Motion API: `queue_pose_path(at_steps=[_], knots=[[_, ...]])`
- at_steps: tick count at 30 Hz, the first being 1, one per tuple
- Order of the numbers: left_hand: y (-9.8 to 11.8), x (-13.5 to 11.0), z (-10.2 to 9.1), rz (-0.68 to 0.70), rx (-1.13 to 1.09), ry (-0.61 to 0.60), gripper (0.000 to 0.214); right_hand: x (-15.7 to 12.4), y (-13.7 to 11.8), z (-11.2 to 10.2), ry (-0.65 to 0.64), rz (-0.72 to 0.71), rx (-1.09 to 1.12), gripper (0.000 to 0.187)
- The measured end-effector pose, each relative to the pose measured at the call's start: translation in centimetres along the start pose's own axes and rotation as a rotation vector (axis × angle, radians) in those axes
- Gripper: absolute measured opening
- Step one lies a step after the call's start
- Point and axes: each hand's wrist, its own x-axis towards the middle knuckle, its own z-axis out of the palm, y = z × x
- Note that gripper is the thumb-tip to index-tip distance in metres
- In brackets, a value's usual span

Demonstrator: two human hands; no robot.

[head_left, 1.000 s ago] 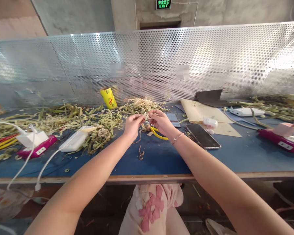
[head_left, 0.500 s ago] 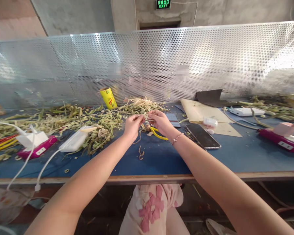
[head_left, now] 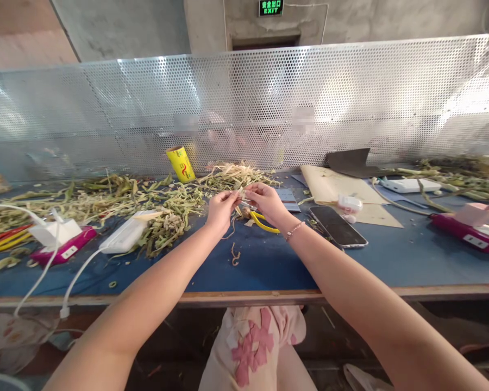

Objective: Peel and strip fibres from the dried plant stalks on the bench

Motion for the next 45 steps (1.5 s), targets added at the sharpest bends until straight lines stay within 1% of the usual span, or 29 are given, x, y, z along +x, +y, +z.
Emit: queue_pose_path(at_steps=[4,10,15,19,22,26,30,33,35,38,41,45], knots=[[0.06,-0.05,0.02,0.006,-0.012,0.016,0.024,0.13,0.15,-0.04,-0.013,-0.04,-0.076,0.019],[0.13,-0.14,0.15,-0.003,-0.013,0.016,0.024,0.32,0.37,-0.14,0.036,-0.111,-0.164,0.015],[0.12,-0.02,0.16,-0.035,-0.07,0.03,0.023,0.55,0.72,-0.35,0.004,-0.164,-0.181,0.017],[0.02,0.09,0.03,-0.032,-0.061,0.027,0.022,0.43,0.6,-0.31,0.006,-0.145,-0.145,0.02],[0.05,-0.05,0.02,0.016,-0.007,0.0,0.022,0.22,0.3,-0.17,0.034,-0.092,-0.123,0.021],[0.14,-0.36,0.14,0.07,0.063,-0.025,0.023,0.05,0.09,0.03,0.05,-0.036,-0.081,0.018],[-0.05,-0.36,0.07,0.125,0.14,-0.028,0.022,0.09,0.2,0.21,0.07,-0.023,-0.044,0.014],[-0.35,-0.2,-0.14,0.191,0.211,-0.057,0.02,0.1,0.21,0.28,0.107,-0.032,-0.07,0.013],[-0.49,-0.12,-0.24,0.214,0.228,-0.055,0.019,0.09,0.17,0.28,0.114,-0.053,-0.097,0.013],[-0.51,-0.09,-0.24,0.204,0.214,-0.025,0.02,0.14,0.21,0.22,0.079,-0.092,-0.115,0.015],[-0.4,-0.13,-0.13,0.17,0.151,0.0,0.021,0.21,0.35,0.12,0.041,-0.119,-0.125,0.017],[-0.26,-0.22,0.04,0.127,0.083,0.016,0.022,0.11,0.32,0.09,0.019,-0.09,-0.111,0.018]])
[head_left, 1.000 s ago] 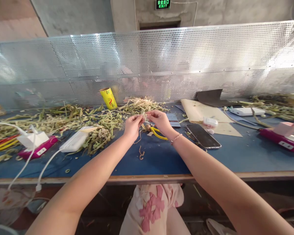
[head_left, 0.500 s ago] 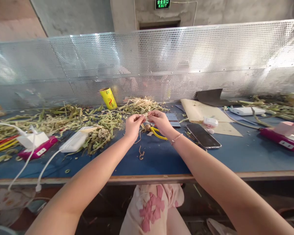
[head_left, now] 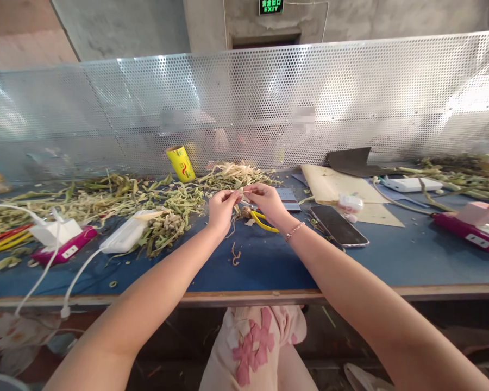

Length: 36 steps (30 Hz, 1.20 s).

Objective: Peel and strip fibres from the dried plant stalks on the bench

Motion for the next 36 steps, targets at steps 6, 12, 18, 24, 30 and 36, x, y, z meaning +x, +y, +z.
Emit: queue_pose_path(at_steps=[6,12,18,24,30,36], knots=[[-0.1,-0.1,0.0,0.005,0.042,-0.018,0.022,-0.2,-0.4,0.2,0.019,0.072,0.105,0.02],[-0.7,0.3,-0.7,0.161,0.218,-0.084,0.018,0.0,-0.3,0.3,0.005,0.108,0.118,0.018],[-0.6,0.4,-0.9,0.221,0.29,-0.046,0.016,0.1,-0.5,0.0,-0.055,0.109,0.112,0.018],[-0.6,0.6,-0.7,0.122,0.168,-0.011,0.018,-0.1,-1.1,-0.2,-0.076,0.17,0.172,0.015],[-0.4,0.4,-0.4,0.072,0.1,-0.012,0.019,-0.2,-1.2,-0.2,-0.067,0.175,0.09,0.023],[0.1,0.0,0.0,0.0,0.001,0.009,0.022,0.0,-0.9,-0.4,-0.067,0.138,0.069,0.026]])
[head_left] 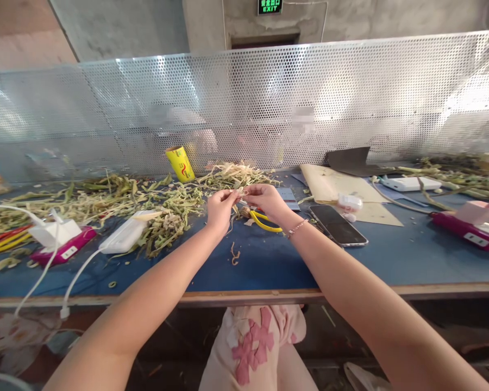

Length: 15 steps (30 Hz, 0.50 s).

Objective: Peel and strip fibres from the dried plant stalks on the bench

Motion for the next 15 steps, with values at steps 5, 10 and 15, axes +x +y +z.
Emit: queue_pose_path(at_steps=[5,10,15], knots=[[0.33,-0.08,0.1,-0.056,-0.009,-0.004,0.021,0.25,0.21,-0.49,0.004,0.014,0.011,0.027],[0.33,0.01,-0.04,-0.058,0.001,-0.006,0.02,0.19,0.12,-0.59,-0.001,0.014,-0.027,0.031],[0.28,0.08,-0.17,-0.041,0.03,-0.002,0.022,0.01,-0.1,-0.51,0.002,-0.002,-0.044,0.035]])
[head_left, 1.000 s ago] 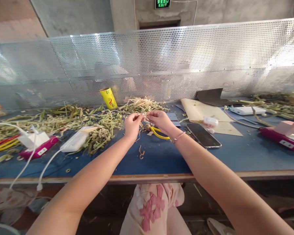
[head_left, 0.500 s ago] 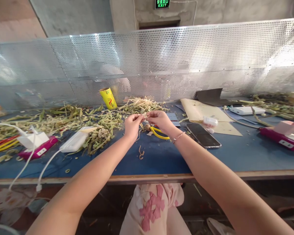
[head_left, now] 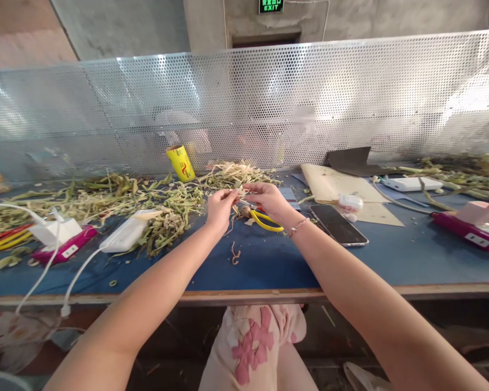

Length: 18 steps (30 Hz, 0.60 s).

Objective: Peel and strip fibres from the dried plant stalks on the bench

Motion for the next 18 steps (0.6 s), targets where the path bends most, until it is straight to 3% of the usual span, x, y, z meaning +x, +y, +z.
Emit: queue_pose_path(at_steps=[9,18], knots=[[0.07,0.0,0.08,-0.003,-0.01,0.013,0.023,-0.17,0.12,0.25,-0.029,0.035,0.129,0.028],[0.0,0.01,0.12,0.02,0.002,0.004,0.022,-0.03,0.32,0.16,-0.036,0.051,0.105,0.028]])
